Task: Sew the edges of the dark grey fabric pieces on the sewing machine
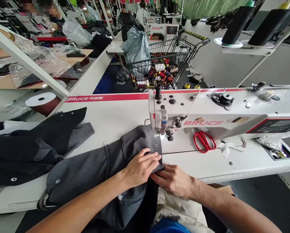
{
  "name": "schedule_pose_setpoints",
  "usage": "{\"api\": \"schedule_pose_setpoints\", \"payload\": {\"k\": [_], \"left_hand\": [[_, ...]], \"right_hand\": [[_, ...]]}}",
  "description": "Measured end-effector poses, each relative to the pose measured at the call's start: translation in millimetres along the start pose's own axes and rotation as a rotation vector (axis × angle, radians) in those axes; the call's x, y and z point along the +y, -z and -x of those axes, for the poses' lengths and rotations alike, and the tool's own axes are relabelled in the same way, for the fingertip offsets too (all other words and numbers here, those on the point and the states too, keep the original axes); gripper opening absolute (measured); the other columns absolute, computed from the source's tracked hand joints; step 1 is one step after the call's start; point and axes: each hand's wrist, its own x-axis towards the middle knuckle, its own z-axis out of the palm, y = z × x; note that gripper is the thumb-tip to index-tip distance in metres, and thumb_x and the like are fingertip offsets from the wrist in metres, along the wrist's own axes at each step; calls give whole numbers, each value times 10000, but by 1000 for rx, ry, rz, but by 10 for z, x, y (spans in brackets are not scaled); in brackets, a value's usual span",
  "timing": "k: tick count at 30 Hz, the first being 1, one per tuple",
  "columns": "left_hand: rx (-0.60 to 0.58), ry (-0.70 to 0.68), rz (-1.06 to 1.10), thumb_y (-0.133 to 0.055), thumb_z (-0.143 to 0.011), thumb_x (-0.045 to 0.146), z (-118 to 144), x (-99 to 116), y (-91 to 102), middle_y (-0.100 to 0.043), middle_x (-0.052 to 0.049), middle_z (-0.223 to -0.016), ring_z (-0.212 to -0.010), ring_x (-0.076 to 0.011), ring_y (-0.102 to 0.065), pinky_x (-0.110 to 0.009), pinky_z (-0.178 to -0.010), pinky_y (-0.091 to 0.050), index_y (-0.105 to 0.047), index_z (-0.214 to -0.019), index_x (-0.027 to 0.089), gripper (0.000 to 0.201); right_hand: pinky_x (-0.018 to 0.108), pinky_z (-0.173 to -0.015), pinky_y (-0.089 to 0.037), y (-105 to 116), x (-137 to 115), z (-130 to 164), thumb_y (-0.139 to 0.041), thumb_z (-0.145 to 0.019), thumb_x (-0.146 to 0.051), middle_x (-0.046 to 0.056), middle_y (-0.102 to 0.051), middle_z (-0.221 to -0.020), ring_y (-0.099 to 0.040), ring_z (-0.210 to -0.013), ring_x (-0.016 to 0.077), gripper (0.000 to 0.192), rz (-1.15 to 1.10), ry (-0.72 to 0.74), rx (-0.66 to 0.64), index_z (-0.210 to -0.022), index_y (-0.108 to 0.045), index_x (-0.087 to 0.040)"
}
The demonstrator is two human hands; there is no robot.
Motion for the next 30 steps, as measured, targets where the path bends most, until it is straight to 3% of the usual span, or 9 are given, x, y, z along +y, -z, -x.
{"api": "schedule_pose_setpoints", "payload": {"k": [10, 15, 21, 30], "left_hand": [[-19, -36, -9, -388, -900, 51, -151, -318, 5, -670, -65, -1197, -1129, -189, -601, -422, -1036, -343, -593, -1070, 154, 285], [-21, -60, -35, -378, -926, 69, -235, -455, 7, -672, -64, -1185, -1126, -180, -593, -416, -1030, -326, -590, -1098, 152, 285], [-18, -120, -86, -390, -934, 88, -317, -636, -26, -668, -65, -1173, -1054, -176, -593, -393, -961, -362, -614, -1056, 149, 262], [-56, -223, -182, -419, -939, 131, -387, -829, -51, -660, -49, -1181, -943, -162, -581, -357, -884, -381, -629, -980, 165, 217]], "right_hand": [[359, -1024, -428, -77, 161, -73, -364, -926, -75, 139, -632, -1140, -551, -1072, 232, 409, -69, -88, -4, -1313, -495, -50], [392, -1098, -379, -78, 155, -87, -408, -885, -68, 174, -576, -1274, -497, -1216, 250, 470, -54, -138, -28, -1349, -474, -34], [426, -1165, -287, -99, 183, -102, -407, -840, -48, 209, -398, -1466, -304, -1398, 268, 561, -21, -162, -83, -1400, -417, -11], [466, -1186, -217, -110, 219, -111, -457, -759, -89, 209, -269, -1533, -188, -1443, 282, 694, -88, -201, -109, -1441, -354, -8]]}}
